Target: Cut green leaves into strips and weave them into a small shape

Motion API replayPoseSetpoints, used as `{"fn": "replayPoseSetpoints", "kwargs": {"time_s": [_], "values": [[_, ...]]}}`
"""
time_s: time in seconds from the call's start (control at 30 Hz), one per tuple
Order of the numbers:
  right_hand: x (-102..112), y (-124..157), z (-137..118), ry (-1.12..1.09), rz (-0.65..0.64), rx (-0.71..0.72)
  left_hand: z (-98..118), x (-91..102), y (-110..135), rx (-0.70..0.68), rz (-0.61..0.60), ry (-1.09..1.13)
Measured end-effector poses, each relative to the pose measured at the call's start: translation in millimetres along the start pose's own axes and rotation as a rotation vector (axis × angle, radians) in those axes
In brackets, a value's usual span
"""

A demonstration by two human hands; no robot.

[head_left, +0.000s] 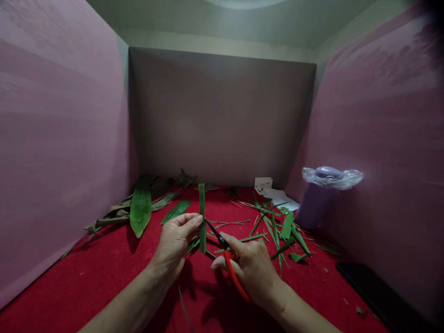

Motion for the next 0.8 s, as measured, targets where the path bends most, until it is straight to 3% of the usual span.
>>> {"fn": "replayPoseSetpoints", "kwargs": {"time_s": [0.8], "values": [[-0.2,1.9,-4.3,-0.245,-0.071,-0.056,1.6,-1.0,0.3,0.000,-0.019,0.024]]}}
Point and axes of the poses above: each hand's wrist, its own y-axis away from the middle knuckle, its own x-axis out of the back of the hand, z = x × y, the point moved 4 cm from there along -y, towards the middle knuckle, and after that the axes turned 3 degrees about y, right-handed, at the moved point
